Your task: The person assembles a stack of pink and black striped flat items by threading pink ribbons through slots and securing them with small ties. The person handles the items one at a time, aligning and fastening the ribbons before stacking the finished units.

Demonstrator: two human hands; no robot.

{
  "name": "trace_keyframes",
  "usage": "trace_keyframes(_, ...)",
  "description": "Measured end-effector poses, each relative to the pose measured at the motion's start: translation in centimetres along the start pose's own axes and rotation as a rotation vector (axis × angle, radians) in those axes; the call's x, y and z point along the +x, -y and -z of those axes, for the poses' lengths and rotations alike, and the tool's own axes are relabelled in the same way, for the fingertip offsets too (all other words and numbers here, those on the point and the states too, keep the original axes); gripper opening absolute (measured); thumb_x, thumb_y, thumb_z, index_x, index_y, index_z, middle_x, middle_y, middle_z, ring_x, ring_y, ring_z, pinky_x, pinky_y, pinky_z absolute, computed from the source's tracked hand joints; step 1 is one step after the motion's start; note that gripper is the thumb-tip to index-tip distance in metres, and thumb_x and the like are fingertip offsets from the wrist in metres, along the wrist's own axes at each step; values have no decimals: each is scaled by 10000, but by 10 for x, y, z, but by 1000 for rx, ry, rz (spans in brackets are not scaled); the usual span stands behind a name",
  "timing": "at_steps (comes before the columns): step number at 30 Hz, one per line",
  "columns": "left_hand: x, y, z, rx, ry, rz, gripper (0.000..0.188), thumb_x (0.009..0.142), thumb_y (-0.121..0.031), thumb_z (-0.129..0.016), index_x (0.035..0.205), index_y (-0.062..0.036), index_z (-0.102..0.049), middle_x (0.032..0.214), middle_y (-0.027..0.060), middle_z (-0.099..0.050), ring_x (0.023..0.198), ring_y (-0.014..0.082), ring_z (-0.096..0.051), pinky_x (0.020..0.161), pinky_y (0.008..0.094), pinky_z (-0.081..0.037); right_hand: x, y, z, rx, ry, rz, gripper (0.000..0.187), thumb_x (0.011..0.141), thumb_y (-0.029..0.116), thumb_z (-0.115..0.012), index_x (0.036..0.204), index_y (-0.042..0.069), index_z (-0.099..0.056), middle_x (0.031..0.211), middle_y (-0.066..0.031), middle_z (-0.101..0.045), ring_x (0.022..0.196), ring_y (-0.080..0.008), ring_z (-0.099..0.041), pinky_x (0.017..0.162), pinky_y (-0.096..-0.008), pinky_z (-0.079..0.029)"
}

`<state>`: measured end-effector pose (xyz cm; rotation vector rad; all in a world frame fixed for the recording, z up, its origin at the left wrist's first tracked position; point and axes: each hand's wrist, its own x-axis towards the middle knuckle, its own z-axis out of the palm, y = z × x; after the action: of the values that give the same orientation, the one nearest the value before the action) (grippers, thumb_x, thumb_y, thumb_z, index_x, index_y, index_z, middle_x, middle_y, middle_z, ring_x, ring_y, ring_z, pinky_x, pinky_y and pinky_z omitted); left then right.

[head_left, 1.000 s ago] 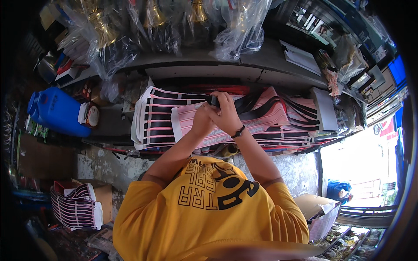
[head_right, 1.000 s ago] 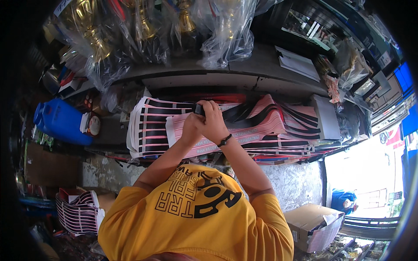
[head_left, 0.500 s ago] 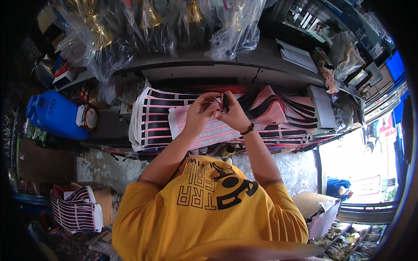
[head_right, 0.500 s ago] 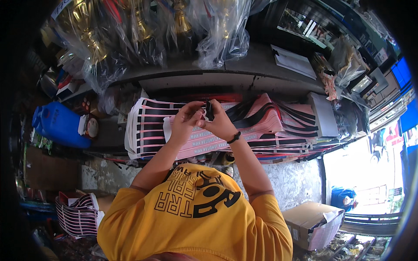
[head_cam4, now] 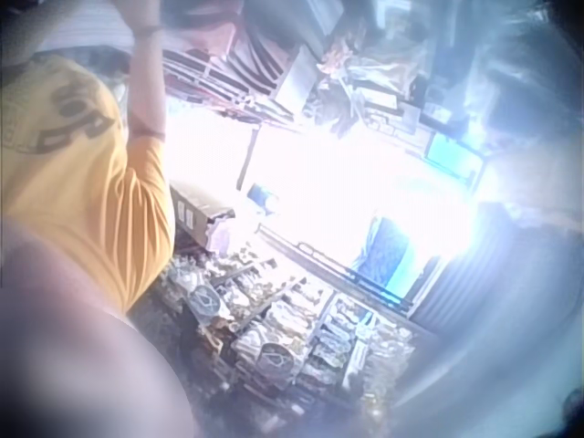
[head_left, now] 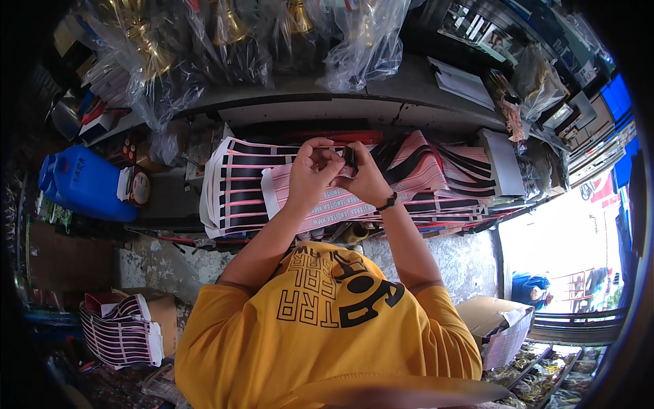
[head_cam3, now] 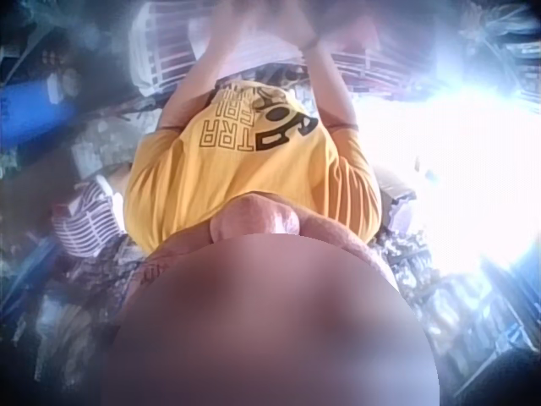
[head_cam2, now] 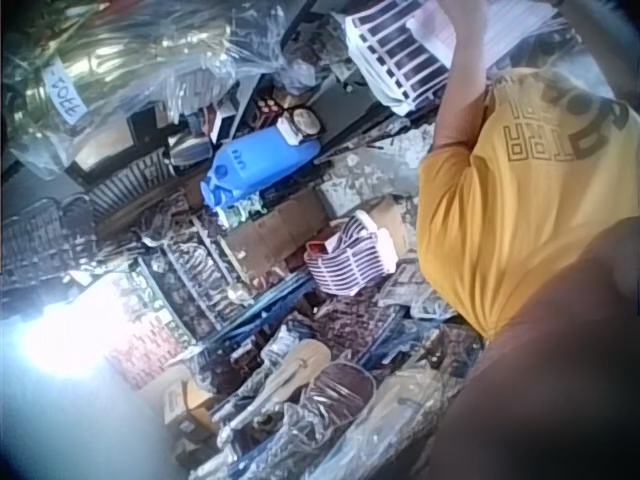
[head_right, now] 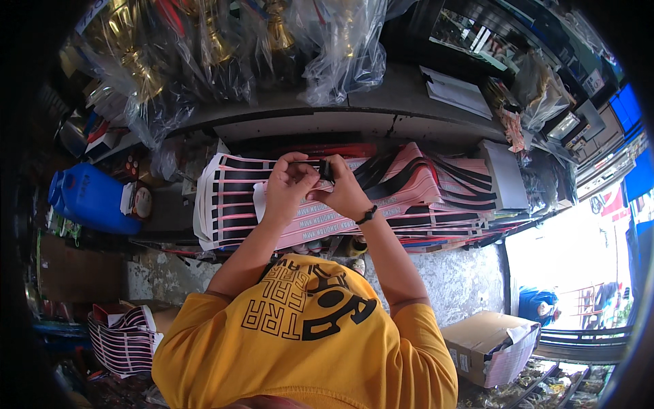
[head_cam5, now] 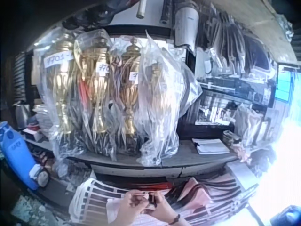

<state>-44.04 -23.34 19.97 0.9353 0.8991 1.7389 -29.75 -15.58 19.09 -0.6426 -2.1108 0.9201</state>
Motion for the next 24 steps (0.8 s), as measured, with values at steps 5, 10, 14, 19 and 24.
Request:
trace_keyframes(5, 0, -6, -2, -124, -12, -22, 368, 873, 24, -676, 1183, -17, -482, 925, 66, -635, 821, 124, -636, 772, 253, -554, 0, -8, -5, -61, -13, 97, 470, 763, 87, -784, 1117, 15, -484, 1034, -160, -527, 948, -368, -528, 842, -410, -440)
trace_keyframes(10, 2, -10, 1, 3, 33, -147, 413, 857, -13, -711, 1206, -30, -489, 1036, 83, -602, 984, 141, -600, 897, 297, -519, 14, -5, 7, -186, -86, 215, 377, 807, 30, -711, 1114, 19, -493, 1068, -176, -527, 989, -387, -518, 871, -420, -432)
trace_keyframes(14, 13, 5, 15, 284, 98, -133, 538, 838, -115, -766, 1282, -38, -472, 1179, 128, -556, 1157, 208, -539, 1020, 352, -447, 50, 20, 61, 262, -112, -32, 229, 883, 34, -625, 1071, 38, -494, 948, -83, -585, 927, -231, -580, 834, -351, -458)
trace_keyframes(19, 12, 75, 32, 999, 419, -77, 875, 768, -416, -803, 1449, -90, -362, 1511, 216, -346, 1384, 420, -352, 1091, 559, -343, 136, 73, 161, 278, -320, 156, 69, 960, 117, -550, 971, 68, -502, 837, -45, -588, 726, -143, -582, 688, -311, -496)
trace_keyframes(24, -14, 148, 47, 1631, 555, 294, 911, 856, -608, -599, 1552, -213, -164, 1623, 153, -46, 1476, 443, -22, 1108, 702, -102, 201, 151, 257, 47, -483, 190, 141, 928, 261, -582, 899, 129, -540, 589, 29, -456, 469, -97, -448, 433, -267, -346)
